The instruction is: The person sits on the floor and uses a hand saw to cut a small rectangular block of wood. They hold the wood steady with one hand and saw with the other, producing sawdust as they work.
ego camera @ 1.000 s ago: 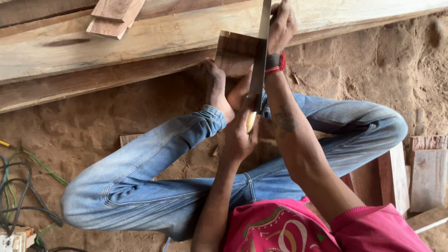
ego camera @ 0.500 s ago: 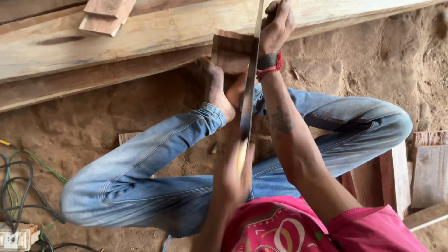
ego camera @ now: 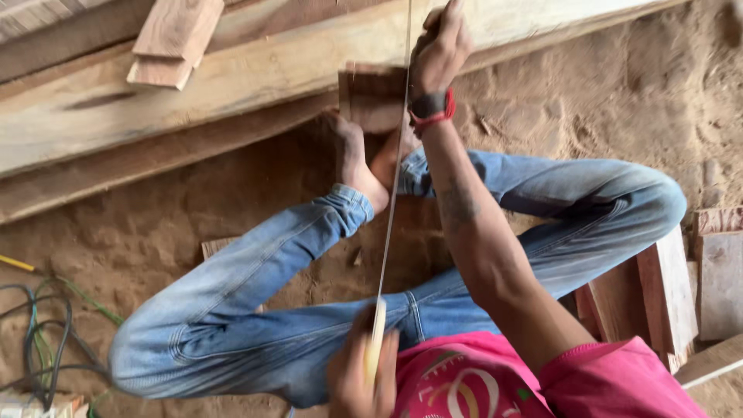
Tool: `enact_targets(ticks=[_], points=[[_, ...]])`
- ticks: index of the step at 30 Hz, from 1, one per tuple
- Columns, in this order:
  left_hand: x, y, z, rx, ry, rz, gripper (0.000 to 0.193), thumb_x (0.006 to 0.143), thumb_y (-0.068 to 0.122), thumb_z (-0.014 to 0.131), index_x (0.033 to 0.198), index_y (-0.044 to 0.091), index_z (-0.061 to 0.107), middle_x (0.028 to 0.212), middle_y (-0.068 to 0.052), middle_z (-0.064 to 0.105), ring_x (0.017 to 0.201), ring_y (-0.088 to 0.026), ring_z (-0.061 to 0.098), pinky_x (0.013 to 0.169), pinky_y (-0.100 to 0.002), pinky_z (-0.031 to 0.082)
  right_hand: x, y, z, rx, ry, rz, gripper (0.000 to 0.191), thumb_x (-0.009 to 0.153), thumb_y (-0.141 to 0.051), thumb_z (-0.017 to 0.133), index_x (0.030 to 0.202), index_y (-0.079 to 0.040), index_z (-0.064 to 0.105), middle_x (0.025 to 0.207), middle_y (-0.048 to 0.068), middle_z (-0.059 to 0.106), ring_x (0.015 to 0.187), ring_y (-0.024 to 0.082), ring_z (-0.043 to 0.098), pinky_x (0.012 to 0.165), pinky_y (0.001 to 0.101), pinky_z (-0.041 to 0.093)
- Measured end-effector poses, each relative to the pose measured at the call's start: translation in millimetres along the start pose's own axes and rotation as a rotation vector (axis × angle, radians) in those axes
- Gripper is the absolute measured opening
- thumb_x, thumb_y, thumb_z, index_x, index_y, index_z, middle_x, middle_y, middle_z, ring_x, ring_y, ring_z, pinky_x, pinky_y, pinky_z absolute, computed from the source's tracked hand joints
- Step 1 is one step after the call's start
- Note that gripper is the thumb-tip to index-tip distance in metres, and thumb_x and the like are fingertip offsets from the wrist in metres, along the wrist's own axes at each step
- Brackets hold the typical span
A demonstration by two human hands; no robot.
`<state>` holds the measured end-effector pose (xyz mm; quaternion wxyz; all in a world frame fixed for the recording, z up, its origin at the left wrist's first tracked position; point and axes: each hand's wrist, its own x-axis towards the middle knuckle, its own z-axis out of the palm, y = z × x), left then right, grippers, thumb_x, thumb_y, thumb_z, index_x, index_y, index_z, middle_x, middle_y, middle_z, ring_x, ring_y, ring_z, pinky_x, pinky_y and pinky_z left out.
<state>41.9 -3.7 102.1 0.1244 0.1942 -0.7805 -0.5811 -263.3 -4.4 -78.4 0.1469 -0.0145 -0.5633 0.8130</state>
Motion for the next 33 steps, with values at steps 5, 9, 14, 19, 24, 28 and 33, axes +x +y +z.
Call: enact_targets(ticks=[5, 9, 14, 19, 24, 28, 33], points=[[54.9, -28.3, 38.2, -0.018, 0.154, 0.307, 0.035, 0.105, 0.008, 0.052, 0.138, -0.003, 0.048, 0.115, -0.029, 0.065, 0.104, -0.046, 0.067, 0.08, -0.044, 0.057, -2.6, 0.3, -2.2, 0.098, 0.053, 0.084, 0.045, 0.108, -0.029, 0.053, 0.068, -0.009, 0.048, 0.058, -0.003, 0.04, 0.048, 0.008, 0.032, 0.045, 0.028, 0.025], [38.3, -88.9, 58.5, -0.014, 0.097, 0.164, 0.029, 0.108, 0.009, 0.057, 0.133, -0.004, 0.053, 0.104, -0.024, 0.068, 0.093, -0.04, 0.068, 0.077, -0.044, 0.054, -3.1, 15.9, -1.8, 0.133, 0.145, -0.082, 0.051, 0.116, -0.025, 0.054, 0.07, -0.006, 0.05, 0.059, -0.002, 0.039, 0.051, 0.007, 0.029, 0.051, 0.0272, 0.025], [-153.4, -77.7, 11.4, 0.166, 0.162, 0.037, 0.021, 0.096, 0.012, 0.069, 0.11, -0.003, 0.064, 0.113, -0.028, 0.07, 0.099, -0.039, 0.074, 0.08, -0.041, 0.061, 11.8, 23.3, -6.4, -0.319, 0.148, -0.33, 0.037, 0.117, -0.023, 0.048, 0.094, 0.003, 0.06, 0.068, 0.002, 0.05, 0.057, 0.014, 0.041, 0.053, 0.0312, 0.036], [-70.1, -63.0, 25.2, 0.01, -0.017, -0.164, 0.013, 0.102, 0.01, 0.062, 0.107, -0.002, 0.066, 0.089, -0.023, 0.072, 0.08, -0.036, 0.076, 0.063, -0.039, 0.055, 6.3, 18.0, -10.7, -0.615, -0.123, -0.693, 0.049, 0.12, -0.039, 0.038, 0.123, 0.006, 0.058, 0.081, -0.001, 0.057, 0.069, 0.014, 0.05, 0.059, 0.0267, 0.044], [83.6, -7.2, 40.8, -0.062, 0.056, 0.105, 0.031, 0.109, 0.013, 0.054, 0.139, 0.005, 0.051, 0.118, -0.022, 0.071, 0.109, -0.039, 0.071, 0.084, -0.039, 0.059, 6.4, 14.4, 1.5, 0.027, 0.077, -0.101, 0.044, 0.108, -0.029, 0.051, 0.069, -0.01, 0.056, 0.06, -0.003, 0.047, 0.049, 0.007, 0.035, 0.046, 0.0269, 0.029], [-26.7, -7.5, 17.8, -0.021, 0.044, 0.017, 0.038, 0.104, 0.007, 0.056, 0.14, -0.005, 0.053, 0.128, -0.029, 0.067, 0.116, -0.043, 0.07, 0.088, -0.042, 0.059, 15.2, 14.6, 8.4, 0.019, 0.247, -0.113, 0.046, 0.108, -0.03, 0.053, 0.067, -0.009, 0.055, 0.059, -0.003, 0.046, 0.048, 0.006, 0.033, 0.045, 0.0264, 0.027], [-133.1, -49.9, 3.0, 0.071, -0.012, -0.084, 0.032, 0.099, 0.006, 0.062, 0.128, -0.007, 0.059, 0.128, -0.031, 0.069, 0.1, -0.038, 0.075, 0.077, -0.04, 0.061, 12.3, 13.1, 2.0, 0.071, 0.132, 0.059, 0.041, 0.105, -0.025, 0.051, 0.068, -0.007, 0.054, 0.055, -0.001, 0.046, 0.043, 0.008, 0.036, 0.04, 0.0278, 0.027]])
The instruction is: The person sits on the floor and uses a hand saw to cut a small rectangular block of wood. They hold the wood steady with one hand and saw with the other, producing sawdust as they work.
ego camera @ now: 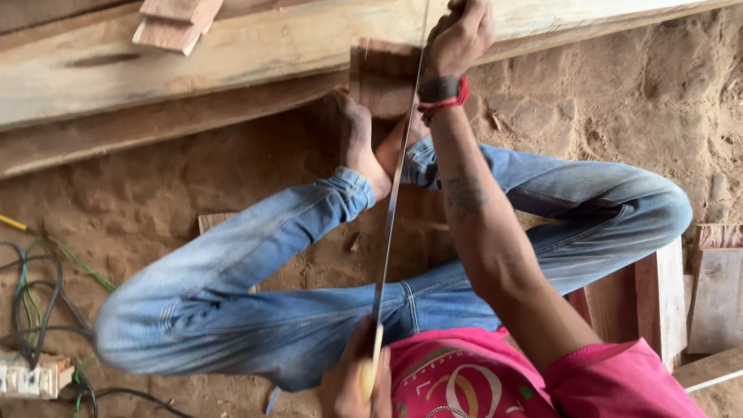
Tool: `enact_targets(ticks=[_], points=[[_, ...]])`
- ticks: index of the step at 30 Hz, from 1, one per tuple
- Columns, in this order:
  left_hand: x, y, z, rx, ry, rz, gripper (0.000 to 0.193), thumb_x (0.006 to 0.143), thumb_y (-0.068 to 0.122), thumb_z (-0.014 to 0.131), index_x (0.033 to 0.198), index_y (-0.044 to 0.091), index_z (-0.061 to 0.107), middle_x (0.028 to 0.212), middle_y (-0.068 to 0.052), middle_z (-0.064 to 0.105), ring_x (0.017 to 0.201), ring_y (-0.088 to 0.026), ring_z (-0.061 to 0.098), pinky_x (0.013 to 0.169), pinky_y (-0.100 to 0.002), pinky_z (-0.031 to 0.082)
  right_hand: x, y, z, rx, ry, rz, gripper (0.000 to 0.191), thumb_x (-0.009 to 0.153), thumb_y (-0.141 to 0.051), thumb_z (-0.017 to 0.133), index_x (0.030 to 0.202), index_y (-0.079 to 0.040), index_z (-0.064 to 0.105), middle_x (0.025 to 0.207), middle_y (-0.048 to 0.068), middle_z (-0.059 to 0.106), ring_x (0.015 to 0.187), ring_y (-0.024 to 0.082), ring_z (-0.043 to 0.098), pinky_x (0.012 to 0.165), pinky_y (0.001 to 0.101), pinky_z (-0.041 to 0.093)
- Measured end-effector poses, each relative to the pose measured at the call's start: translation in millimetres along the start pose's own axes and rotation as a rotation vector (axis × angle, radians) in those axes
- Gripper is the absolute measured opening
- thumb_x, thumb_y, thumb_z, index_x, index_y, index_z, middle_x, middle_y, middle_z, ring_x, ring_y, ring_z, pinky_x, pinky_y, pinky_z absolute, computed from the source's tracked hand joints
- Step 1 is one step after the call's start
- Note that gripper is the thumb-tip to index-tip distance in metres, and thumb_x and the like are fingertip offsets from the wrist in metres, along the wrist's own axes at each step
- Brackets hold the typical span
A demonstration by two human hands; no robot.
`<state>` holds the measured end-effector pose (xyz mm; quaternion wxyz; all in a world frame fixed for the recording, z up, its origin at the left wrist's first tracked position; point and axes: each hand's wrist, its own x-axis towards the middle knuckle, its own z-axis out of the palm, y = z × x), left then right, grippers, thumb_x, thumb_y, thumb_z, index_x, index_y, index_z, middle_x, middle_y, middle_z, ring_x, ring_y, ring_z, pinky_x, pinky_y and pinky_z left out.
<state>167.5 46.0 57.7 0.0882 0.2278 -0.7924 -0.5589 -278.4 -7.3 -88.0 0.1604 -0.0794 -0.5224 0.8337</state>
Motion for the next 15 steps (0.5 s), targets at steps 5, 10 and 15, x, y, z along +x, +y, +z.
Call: enact_targets(ticks=[5, 10, 15], points=[[136.4, 38.6, 19.2, 0.016, 0.129, 0.243, 0.035, 0.105, 0.012, 0.058, 0.137, -0.002, 0.054, 0.112, -0.029, 0.068, 0.099, -0.045, 0.069, 0.079, -0.045, 0.057, 3.0, -2.0, -3.3, -0.113, -0.109, -0.171, 0.04, 0.109, -0.026, 0.052, 0.074, -0.006, 0.057, 0.065, -0.001, 0.05, 0.051, 0.007, 0.039, 0.047, 0.0282, 0.032], [224.5, 41.0, 40.2, -0.113, 0.076, 0.235, 0.039, 0.109, 0.013, 0.056, 0.146, 0.003, 0.048, 0.123, -0.027, 0.068, 0.111, -0.043, 0.07, 0.088, -0.043, 0.058, 2.8, 4.7, -3.0, 0.002, -0.035, -0.08, 0.04, 0.105, -0.029, 0.052, 0.069, -0.011, 0.053, 0.051, -0.001, 0.049, 0.038, 0.007, 0.041, 0.035, 0.0275, 0.033], [38.0, 18.6, 13.5, 0.007, 0.127, 0.12, 0.033, 0.103, 0.005, 0.058, 0.135, -0.004, 0.056, 0.114, -0.03, 0.069, 0.093, -0.045, 0.075, 0.074, -0.042, 0.06, 3.2, 9.9, -5.0, -0.368, -0.018, -0.532, 0.044, 0.112, -0.032, 0.043, 0.082, -0.006, 0.062, 0.064, 0.0, 0.055, 0.053, 0.007, 0.046, 0.048, 0.0263, 0.036]])
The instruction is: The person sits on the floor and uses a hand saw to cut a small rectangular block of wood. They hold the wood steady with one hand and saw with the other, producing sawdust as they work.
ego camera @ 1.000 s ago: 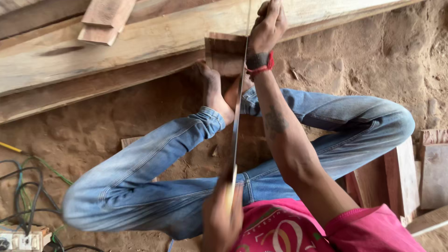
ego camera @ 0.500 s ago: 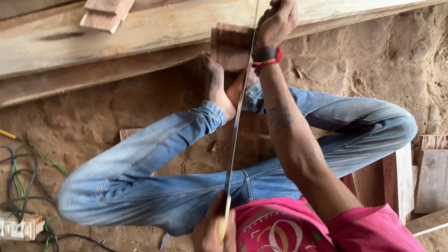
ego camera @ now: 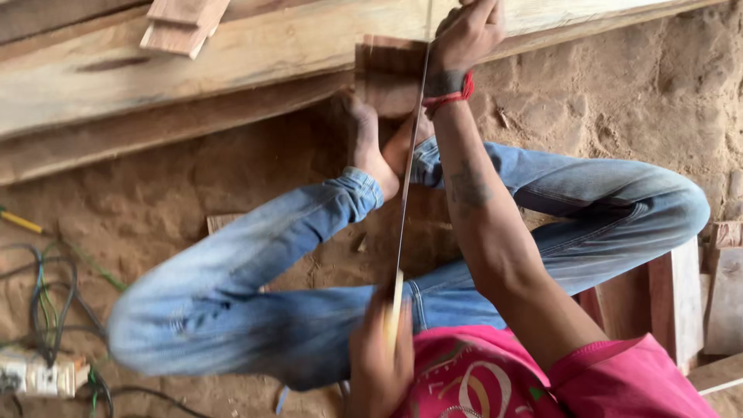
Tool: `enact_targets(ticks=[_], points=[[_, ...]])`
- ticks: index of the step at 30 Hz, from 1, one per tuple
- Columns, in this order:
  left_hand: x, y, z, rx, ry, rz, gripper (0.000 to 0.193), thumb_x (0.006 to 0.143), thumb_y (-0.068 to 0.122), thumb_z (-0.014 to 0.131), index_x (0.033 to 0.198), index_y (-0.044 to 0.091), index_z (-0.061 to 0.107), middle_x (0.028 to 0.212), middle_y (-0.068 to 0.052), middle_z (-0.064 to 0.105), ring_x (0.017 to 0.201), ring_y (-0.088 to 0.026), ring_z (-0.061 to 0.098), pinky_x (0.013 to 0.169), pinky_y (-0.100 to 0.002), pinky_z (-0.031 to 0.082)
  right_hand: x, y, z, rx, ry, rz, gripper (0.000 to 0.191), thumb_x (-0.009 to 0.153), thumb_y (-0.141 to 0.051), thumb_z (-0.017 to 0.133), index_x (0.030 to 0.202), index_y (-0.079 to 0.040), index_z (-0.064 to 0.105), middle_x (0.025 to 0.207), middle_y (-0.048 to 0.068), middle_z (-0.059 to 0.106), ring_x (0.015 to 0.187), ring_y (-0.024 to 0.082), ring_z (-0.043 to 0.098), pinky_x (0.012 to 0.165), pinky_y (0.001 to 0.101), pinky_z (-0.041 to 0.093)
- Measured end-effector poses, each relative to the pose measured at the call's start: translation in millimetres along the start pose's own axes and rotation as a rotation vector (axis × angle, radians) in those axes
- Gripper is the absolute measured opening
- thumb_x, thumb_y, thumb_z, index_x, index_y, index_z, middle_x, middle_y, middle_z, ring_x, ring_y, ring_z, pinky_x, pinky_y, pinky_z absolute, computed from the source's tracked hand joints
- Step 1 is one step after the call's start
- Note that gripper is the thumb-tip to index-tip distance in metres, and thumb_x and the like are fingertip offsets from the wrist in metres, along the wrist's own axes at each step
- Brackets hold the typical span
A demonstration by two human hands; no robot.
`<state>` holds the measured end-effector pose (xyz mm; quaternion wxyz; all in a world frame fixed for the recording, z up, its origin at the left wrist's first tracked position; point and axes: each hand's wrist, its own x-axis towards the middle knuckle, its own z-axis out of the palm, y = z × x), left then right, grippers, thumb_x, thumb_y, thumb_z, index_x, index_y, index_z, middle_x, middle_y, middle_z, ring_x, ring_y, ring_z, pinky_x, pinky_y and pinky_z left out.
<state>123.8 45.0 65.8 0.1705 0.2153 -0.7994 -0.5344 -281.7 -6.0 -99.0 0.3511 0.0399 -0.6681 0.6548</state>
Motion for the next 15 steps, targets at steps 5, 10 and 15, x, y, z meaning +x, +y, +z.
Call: enact_targets(ticks=[5, 10, 15], points=[[4.4, -7.4, 0.3, -0.017, -0.057, -0.136, 0.036, 0.099, 0.007, 0.062, 0.133, -0.005, 0.06, 0.093, -0.026, 0.071, 0.078, -0.037, 0.077, 0.064, -0.041, 0.059, -4.6, -8.6, -5.9, 0.507, -0.091, 0.45, 0.038, 0.106, -0.027, 0.055, 0.073, -0.009, 0.055, 0.054, -0.003, 0.045, 0.042, 0.006, 0.039, 0.037, 0.025, 0.028], [170.3, -64.7, 71.1, -0.061, -0.037, 0.059, 0.044, 0.109, 0.023, 0.054, 0.149, 0.006, 0.049, 0.119, -0.026, 0.069, 0.109, -0.041, 0.07, 0.08, -0.041, 0.058, -3.3, -18.6, -9.3, 0.349, -0.097, 0.25, 0.032, 0.104, -0.027, 0.057, 0.089, -0.001, 0.068, 0.076, 0.0, 0.052, 0.055, 0.006, 0.037, 0.044, 0.0244, 0.028], [214.9, -135.8, 96.4, -1.887, -0.836, -0.573, 0.104, 0.088, 0.085, 0.05, 0.149, 0.002, 0.052, 0.131, -0.013, 0.065, 0.119, -0.026, 0.062, 0.104, -0.039, 0.049, 4.5, -17.4, -2.2, 0.011, -0.005, 0.022, 0.037, 0.112, -0.032, 0.048, 0.092, -0.004, 0.061, 0.076, -0.002, 0.052, 0.063, 0.006, 0.042, 0.055, 0.0267, 0.035]])
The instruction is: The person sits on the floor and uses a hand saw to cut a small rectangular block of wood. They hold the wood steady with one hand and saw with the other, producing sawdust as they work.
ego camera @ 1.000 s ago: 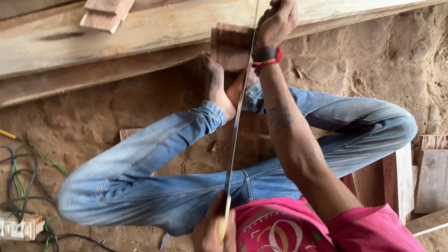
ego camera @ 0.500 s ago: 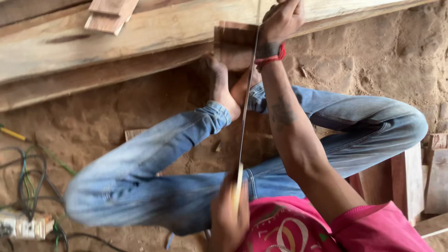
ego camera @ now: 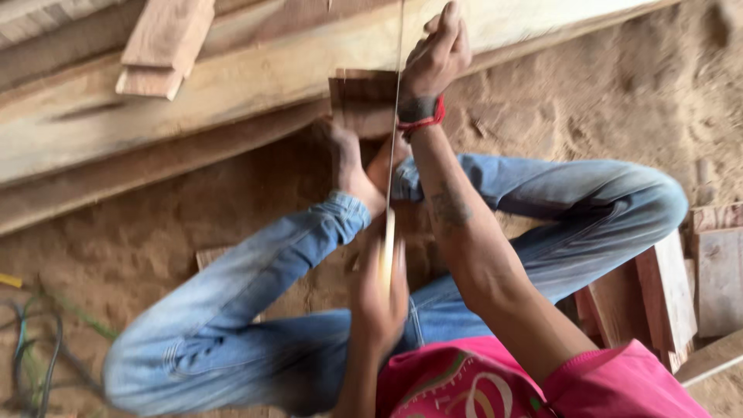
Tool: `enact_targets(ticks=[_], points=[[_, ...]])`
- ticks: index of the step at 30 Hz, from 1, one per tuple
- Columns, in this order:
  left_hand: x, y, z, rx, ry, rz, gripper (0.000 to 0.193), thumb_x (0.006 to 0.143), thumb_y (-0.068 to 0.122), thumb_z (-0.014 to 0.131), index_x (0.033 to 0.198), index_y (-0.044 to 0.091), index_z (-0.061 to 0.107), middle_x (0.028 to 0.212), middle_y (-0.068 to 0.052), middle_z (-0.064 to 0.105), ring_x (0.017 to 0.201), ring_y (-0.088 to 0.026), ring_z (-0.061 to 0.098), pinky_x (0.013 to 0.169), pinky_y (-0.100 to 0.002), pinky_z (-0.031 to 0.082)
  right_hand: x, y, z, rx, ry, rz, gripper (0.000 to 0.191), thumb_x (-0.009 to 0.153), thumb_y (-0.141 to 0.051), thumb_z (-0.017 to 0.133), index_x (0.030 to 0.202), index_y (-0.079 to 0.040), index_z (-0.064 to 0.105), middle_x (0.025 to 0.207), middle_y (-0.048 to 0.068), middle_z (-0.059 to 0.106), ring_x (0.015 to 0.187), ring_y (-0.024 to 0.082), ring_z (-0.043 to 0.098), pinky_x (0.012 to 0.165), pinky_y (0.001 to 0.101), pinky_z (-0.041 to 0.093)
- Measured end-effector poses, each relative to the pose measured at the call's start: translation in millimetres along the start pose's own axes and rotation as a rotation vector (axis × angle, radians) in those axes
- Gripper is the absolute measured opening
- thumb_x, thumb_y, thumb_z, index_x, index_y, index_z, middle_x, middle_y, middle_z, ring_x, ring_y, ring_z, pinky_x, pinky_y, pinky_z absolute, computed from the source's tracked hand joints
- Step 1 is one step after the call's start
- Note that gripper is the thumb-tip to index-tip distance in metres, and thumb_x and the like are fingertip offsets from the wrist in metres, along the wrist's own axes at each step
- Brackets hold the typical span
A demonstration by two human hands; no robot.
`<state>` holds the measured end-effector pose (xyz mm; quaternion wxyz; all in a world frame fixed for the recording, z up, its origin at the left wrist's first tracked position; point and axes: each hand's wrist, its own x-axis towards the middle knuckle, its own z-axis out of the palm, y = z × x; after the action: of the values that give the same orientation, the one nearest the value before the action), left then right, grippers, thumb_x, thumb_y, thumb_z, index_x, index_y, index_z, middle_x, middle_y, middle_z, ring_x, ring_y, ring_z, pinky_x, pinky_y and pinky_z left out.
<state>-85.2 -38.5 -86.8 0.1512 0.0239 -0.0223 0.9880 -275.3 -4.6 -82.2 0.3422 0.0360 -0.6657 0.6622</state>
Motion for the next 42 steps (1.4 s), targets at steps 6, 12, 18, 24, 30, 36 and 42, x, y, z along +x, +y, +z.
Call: enact_targets(ticks=[6, 12, 18, 24, 30, 36, 42], points=[[-23.1, 0.7, -49.9, 0.004, 0.33, 0.026, 0.111, 0.08, 0.095, 0.047, 0.149, 0.008, 0.053, 0.133, -0.009, 0.063, 0.12, -0.024, 0.059, 0.109, -0.039, 0.048, -6.2, -3.2, 2.2, 0.422, -0.06, 0.37, 0.041, 0.107, -0.027, 0.057, 0.071, -0.007, 0.053, 0.062, -0.004, 0.041, 0.052, 0.006, 0.032, 0.05, 0.0273, 0.024], [-1.3, -1.9, 8.3, 0.488, 0.256, 0.265, 0.088, 0.093, 0.068, 0.055, 0.149, 0.0, 0.048, 0.131, -0.02, 0.063, 0.117, -0.032, 0.064, 0.103, -0.038, 0.053, 1.4, -12.2, 4.4, 0.5, -0.074, 0.354, 0.043, 0.106, -0.027, 0.059, 0.067, -0.008, 0.054, 0.059, -0.004, 0.042, 0.049, 0.005, 0.031, 0.047, 0.0265, 0.023], [-91.3, -91.1, 152.1, 1.901, 0.739, 0.592, 0.023, 0.107, 0.01, 0.056, 0.127, -0.001, 0.059, 0.108, -0.026, 0.069, 0.099, -0.041, 0.07, 0.081, -0.045, 0.056, 2.0, -2.5, 8.5, 0.379, 0.028, 0.262, 0.049, 0.108, -0.033, 0.051, 0.068, -0.004, 0.059, 0.064, 0.001, 0.051, 0.056, 0.009, 0.04, 0.053, 0.0285, 0.031], [-228.6, -173.0, 136.3, 1.952, 0.886, 0.653, 0.033, 0.094, 0.009, 0.072, 0.123, 0.003, 0.059, 0.122, -0.026, 0.071, 0.102, -0.038, 0.078, 0.085, -0.039, 0.063, 4.4, 3.8, 4.6, 0.382, -0.037, 0.349, 0.047, 0.107, -0.037, 0.052, 0.068, -0.011, 0.058, 0.063, 0.002, 0.057, 0.052, 0.011, 0.045, 0.054, 0.0285, 0.041], [-233.0, -171.6, 131.3, 1.935, 0.858, 0.603, 0.035, 0.097, 0.01, 0.068, 0.129, 0.001, 0.057, 0.119, -0.026, 0.071, 0.099, -0.037, 0.077, 0.083, -0.041, 0.061, 15.8, -15.3, -5.8, 0.247, -0.144, 0.451, 0.046, 0.101, -0.04, 0.05, 0.065, -0.014, 0.062, 0.056, 0.0, 0.06, 0.04, 0.009, 0.046, 0.039, 0.0269, 0.038], [-216.0, -169.8, 151.8, 1.915, 0.835, 0.615, 0.037, 0.101, 0.01, 0.063, 0.135, -0.001, 0.056, 0.117, -0.026, 0.07, 0.096, -0.036, 0.075, 0.081, -0.043, 0.059, 1.3, -8.3, 4.4, 0.138, -0.165, 0.242, 0.056, 0.108, -0.043, 0.052, 0.061, -0.013, 0.053, 0.056, -0.003, 0.049, 0.049, 0.009, 0.036, 0.051, 0.0276, 0.029], [-81.4, -78.0, 151.0, 1.822, 0.64, 0.617, 0.039, 0.108, 0.011, 0.055, 0.145, -0.001, 0.049, 0.126, -0.027, 0.066, 0.111, -0.038, 0.069, 0.09, -0.044, 0.057, -0.3, -13.2, 4.4, 0.27, -0.13, 0.365, 0.056, 0.106, -0.041, 0.052, 0.059, -0.012, 0.051, 0.055, -0.003, 0.045, 0.05, 0.01, 0.034, 0.051, 0.0286, 0.028]])
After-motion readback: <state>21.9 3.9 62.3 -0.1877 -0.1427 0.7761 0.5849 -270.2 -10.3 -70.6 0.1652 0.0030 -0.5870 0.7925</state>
